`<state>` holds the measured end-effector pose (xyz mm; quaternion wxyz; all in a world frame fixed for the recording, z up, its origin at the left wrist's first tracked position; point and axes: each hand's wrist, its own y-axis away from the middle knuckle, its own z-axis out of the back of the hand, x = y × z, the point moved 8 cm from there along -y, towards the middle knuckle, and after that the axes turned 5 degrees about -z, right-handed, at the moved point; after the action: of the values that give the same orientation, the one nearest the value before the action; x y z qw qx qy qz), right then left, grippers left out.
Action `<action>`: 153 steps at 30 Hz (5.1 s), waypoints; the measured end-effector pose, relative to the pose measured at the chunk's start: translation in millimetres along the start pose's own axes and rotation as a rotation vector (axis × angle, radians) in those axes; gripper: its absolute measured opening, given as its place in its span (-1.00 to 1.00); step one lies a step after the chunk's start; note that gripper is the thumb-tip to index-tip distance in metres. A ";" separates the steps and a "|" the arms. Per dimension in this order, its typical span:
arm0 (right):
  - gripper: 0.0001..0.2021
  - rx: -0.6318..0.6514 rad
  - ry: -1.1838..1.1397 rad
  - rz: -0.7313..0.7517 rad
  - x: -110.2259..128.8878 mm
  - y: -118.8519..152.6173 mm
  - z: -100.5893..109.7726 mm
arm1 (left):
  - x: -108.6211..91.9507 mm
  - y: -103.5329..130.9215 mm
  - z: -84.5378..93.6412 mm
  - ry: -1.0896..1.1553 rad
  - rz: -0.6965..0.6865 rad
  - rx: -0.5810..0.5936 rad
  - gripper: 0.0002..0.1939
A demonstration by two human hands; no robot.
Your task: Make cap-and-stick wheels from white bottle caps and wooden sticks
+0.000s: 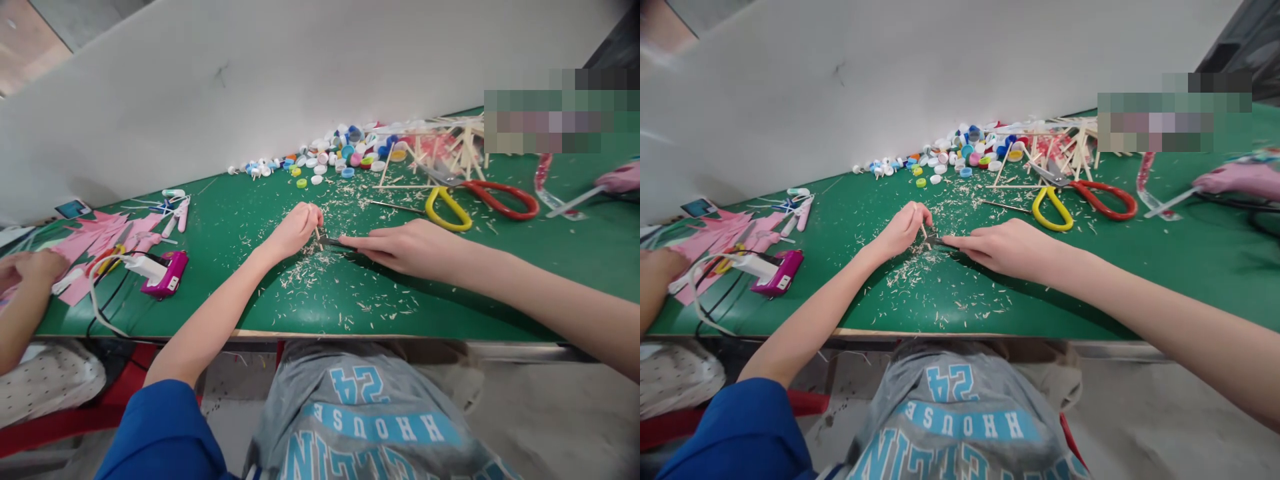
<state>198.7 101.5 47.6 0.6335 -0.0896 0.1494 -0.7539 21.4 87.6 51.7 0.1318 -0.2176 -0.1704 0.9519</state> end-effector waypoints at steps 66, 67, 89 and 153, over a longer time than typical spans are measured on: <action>-0.67 0.133 0.411 0.015 18.1 -45.7 -7.5 | -1.8 -1.6 -4.6 0.001 -0.028 0.011 -0.45; -0.63 0.126 0.410 -0.002 16.4 -45.8 -7.1 | -2.3 -1.7 -4.5 -0.008 -0.027 0.013 -0.44; -0.50 0.093 0.400 -0.053 9.0 -24.0 -7.1 | -17.2 -0.4 1.7 -0.067 -0.097 0.067 -0.42; -0.53 0.274 0.333 -0.141 21.2 -36.8 -15.2 | -12.3 1.2 -0.6 -0.004 -0.018 0.044 -0.47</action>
<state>155.7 88.1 44.7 0.5519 0.1128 0.1415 -0.8141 32.2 82.7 55.2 0.1446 -0.2115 -0.1518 0.9546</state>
